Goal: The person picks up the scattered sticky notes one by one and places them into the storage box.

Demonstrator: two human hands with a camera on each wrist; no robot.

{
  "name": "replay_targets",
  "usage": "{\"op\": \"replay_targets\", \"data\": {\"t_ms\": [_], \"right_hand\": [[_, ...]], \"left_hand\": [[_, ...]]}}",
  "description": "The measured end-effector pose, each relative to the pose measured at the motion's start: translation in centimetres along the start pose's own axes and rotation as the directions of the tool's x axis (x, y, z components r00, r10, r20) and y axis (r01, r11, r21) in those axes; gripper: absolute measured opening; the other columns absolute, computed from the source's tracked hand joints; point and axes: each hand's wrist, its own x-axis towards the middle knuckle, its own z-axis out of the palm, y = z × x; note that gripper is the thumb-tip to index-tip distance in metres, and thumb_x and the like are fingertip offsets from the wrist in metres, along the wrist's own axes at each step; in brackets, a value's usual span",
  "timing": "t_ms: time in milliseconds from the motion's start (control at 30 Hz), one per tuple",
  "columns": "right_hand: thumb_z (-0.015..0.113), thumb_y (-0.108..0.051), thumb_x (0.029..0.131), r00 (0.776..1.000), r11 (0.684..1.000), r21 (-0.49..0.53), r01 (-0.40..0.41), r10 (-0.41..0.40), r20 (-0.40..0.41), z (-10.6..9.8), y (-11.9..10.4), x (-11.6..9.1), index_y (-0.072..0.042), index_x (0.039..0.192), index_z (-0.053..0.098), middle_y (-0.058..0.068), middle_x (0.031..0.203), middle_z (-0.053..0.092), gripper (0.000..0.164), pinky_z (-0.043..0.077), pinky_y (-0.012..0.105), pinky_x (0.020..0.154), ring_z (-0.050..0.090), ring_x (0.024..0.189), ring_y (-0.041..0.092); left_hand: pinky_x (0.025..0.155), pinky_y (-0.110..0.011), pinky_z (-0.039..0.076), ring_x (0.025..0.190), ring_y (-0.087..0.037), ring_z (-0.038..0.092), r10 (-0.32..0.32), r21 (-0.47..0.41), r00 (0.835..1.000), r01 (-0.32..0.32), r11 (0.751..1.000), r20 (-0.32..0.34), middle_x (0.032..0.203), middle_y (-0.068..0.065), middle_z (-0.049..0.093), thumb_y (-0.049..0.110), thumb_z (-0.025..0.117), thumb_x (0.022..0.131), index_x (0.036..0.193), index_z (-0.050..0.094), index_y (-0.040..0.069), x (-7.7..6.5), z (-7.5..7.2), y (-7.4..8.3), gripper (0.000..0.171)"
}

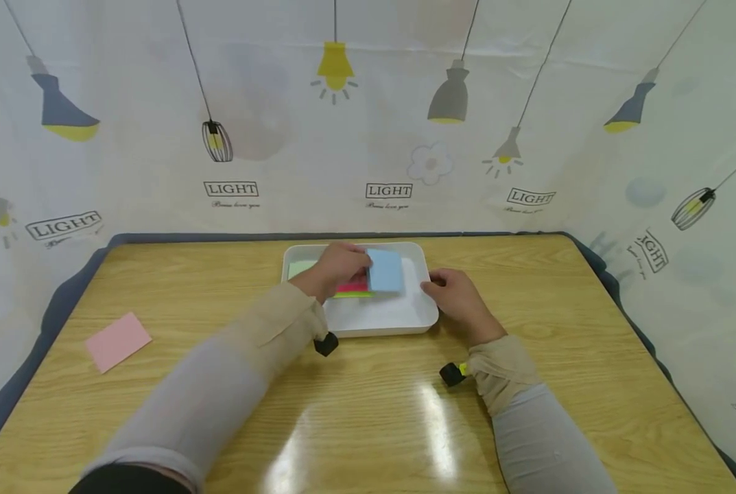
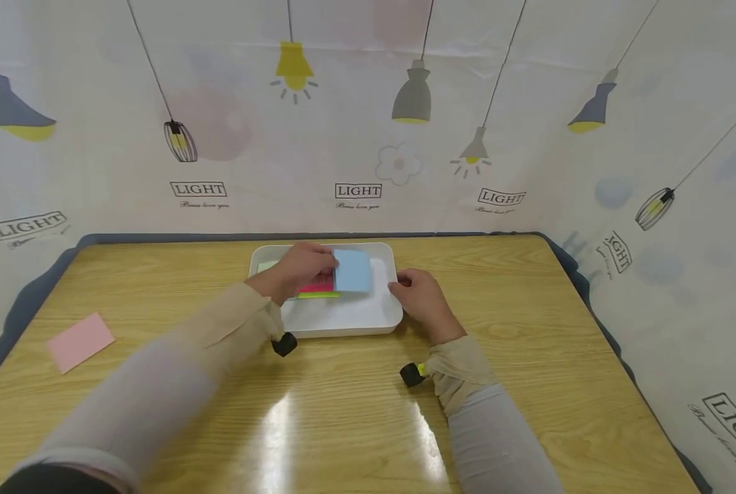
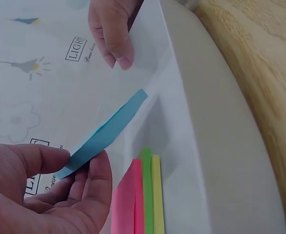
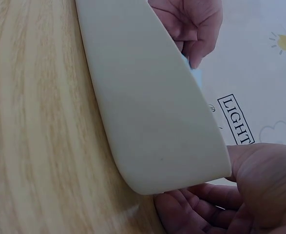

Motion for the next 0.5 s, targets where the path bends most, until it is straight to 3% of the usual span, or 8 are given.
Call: {"op": "replay_targets", "data": {"t_ms": [167, 367, 500], "right_hand": [[0.054, -0.029, 0.092, 1.0, 1.0, 0.008, 0.002, -0.002, 0.005, 0.0, -0.1, -0.1, -0.005, 0.121, 0.057, 0.013, 0.114, 0.06, 0.037, 0.048, 0.042, 0.086, 0.054, 0.098, 0.024], [0.054, -0.029, 0.092, 1.0, 1.0, 0.003, -0.01, 0.01, 0.002, 0.0, -0.1, 0.0, -0.006, 0.12, 0.058, 0.012, 0.113, 0.06, 0.037, 0.048, 0.043, 0.087, 0.053, 0.098, 0.023], [0.054, -0.03, 0.092, 1.0, 1.0, -0.008, -0.007, 0.007, -0.002, -0.1, -0.1, 0.0, -0.006, 0.12, 0.058, 0.012, 0.113, 0.06, 0.037, 0.048, 0.043, 0.086, 0.053, 0.098, 0.023]], "left_hand": [[0.085, -0.039, 0.053, 0.087, -0.021, 0.062, 0.009, 0.016, 1.0, -0.009, 1.0, -0.004, 0.112, -0.02, 0.063, 0.002, 0.059, 0.082, 0.113, 0.06, -0.004, 0.4, 0.7, -0.2, 0.031], [0.078, -0.033, 0.055, 0.082, -0.019, 0.062, -0.006, 0.175, 0.999, 0.015, 0.984, -0.054, 0.108, -0.015, 0.062, 0.007, 0.061, 0.083, 0.109, 0.061, -0.001, 1.3, 1.1, -0.2, 0.027], [0.071, -0.03, 0.055, 0.076, -0.017, 0.062, -0.014, 0.294, 0.995, 0.043, 0.955, -0.101, 0.1, -0.012, 0.063, 0.011, 0.062, 0.083, 0.103, 0.062, 0.002, 1.7, 1.4, -0.1, 0.022]]}}
